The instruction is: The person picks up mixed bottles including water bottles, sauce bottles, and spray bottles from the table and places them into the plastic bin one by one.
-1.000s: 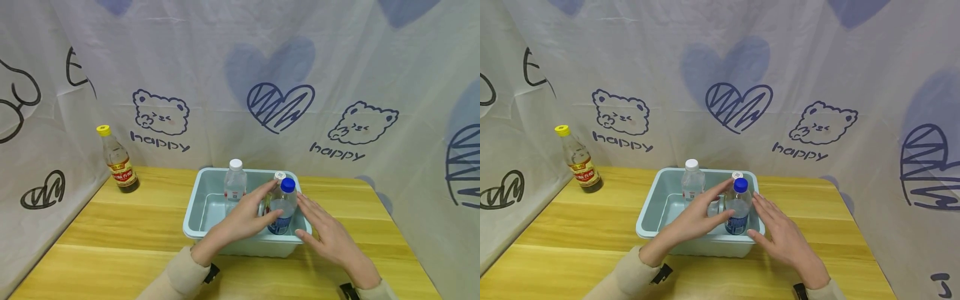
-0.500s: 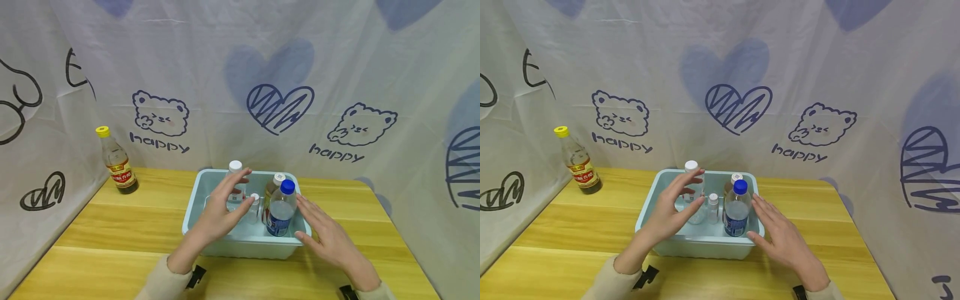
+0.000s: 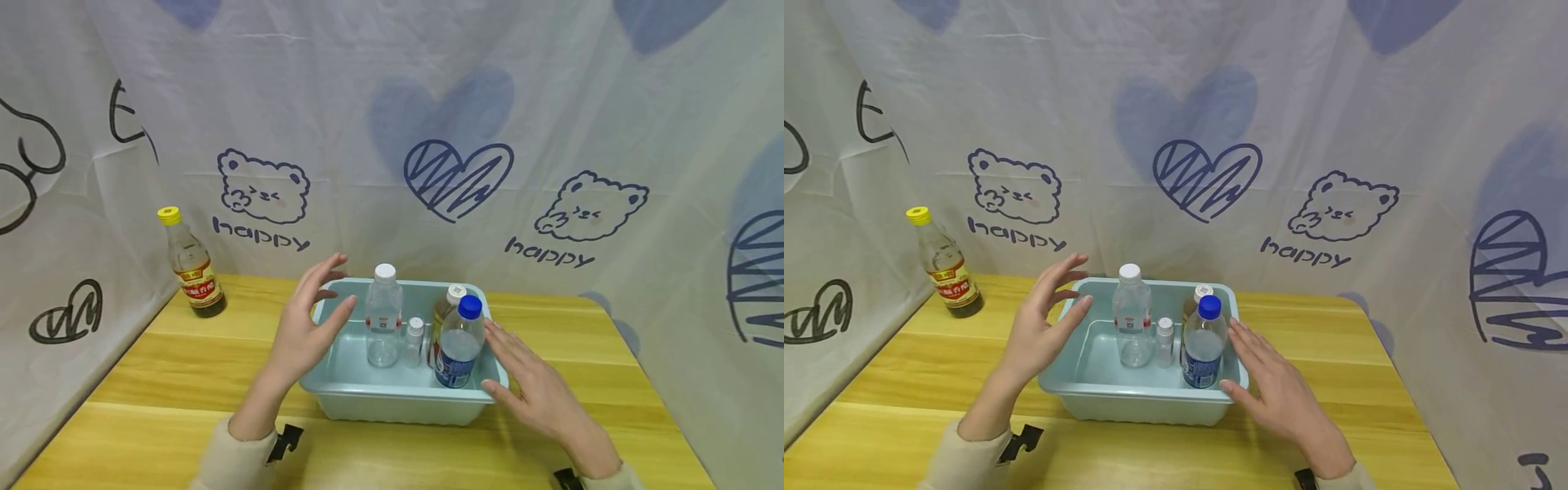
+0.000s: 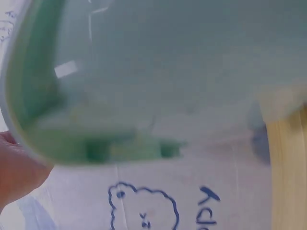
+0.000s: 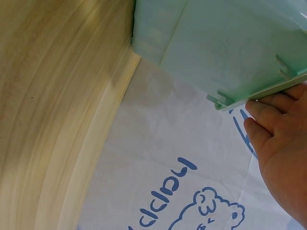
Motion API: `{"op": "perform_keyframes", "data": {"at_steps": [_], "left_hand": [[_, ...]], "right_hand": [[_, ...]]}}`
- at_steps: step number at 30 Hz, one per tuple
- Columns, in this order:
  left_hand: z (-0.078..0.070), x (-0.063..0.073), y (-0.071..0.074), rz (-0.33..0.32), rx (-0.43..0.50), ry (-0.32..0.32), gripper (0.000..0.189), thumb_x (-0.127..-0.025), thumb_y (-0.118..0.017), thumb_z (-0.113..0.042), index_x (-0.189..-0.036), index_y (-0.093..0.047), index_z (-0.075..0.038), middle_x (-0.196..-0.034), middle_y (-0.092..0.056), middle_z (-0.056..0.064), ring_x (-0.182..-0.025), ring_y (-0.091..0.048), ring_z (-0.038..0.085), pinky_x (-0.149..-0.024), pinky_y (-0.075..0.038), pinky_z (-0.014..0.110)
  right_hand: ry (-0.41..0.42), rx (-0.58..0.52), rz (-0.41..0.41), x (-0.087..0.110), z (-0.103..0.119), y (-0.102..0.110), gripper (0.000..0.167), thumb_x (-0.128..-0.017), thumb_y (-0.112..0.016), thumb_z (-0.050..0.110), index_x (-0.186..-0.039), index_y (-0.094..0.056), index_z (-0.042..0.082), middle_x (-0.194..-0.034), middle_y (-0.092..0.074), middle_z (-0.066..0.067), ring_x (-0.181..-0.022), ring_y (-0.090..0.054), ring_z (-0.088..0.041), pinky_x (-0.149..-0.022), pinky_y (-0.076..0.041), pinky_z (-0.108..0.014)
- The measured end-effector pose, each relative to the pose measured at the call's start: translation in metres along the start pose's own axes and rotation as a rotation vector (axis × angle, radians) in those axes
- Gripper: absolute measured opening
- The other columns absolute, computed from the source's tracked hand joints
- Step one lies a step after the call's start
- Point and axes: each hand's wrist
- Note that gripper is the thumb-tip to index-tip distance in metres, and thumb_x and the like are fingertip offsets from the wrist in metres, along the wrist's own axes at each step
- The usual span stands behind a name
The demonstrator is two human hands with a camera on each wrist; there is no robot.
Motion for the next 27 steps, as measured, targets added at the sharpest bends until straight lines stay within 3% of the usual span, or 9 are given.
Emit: {"op": "perform_keyframes", "data": {"at_steps": [9, 19, 27], "left_hand": [[0.025, -0.004, 0.034, -0.120, -0.132, 0.062, 0.062, -0.099, -0.070, -0.005, -0.156, -0.046, -0.009, -0.155, -0.050, 0.007, -0.139, -0.051, 0.026, -0.109, -0.048, 0.047], [0.054, -0.009, 0.068, -0.317, -0.198, 0.085, 0.059, -0.099, -0.070, -0.005, -0.154, -0.050, -0.009, -0.156, -0.049, 0.005, -0.142, -0.045, 0.021, -0.112, -0.041, 0.023], [0.080, -0.009, 0.091, -0.405, -0.264, 0.124, 0.060, -0.098, -0.071, -0.009, -0.154, -0.049, -0.006, -0.158, -0.047, 0.010, -0.146, -0.042, 0.024, -0.115, -0.038, 0.026]], "right_hand": [[-0.017, -0.006, 0.011, 0.000, -0.001, -0.001, 0.076, -0.100, -0.067, 0.034, -0.163, -0.032, 0.011, -0.169, -0.030, -0.009, -0.152, -0.036, -0.034, -0.126, -0.013, -0.022], [0.031, -0.003, -0.005, 0.000, -0.002, 0.000, 0.076, -0.100, -0.066, 0.032, -0.163, -0.032, 0.007, -0.169, -0.030, -0.012, -0.153, -0.034, -0.032, -0.128, -0.013, -0.026], [0.021, -0.005, -0.008, 0.000, -0.002, -0.001, 0.076, -0.100, -0.066, 0.034, -0.163, -0.033, 0.008, -0.168, -0.032, -0.012, -0.151, -0.036, -0.033, -0.127, -0.012, -0.021]]}}
Point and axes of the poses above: each hand's wrist, its own x-axis away from the middle knuckle, its own y-axis out of the back of the hand, z = x × y
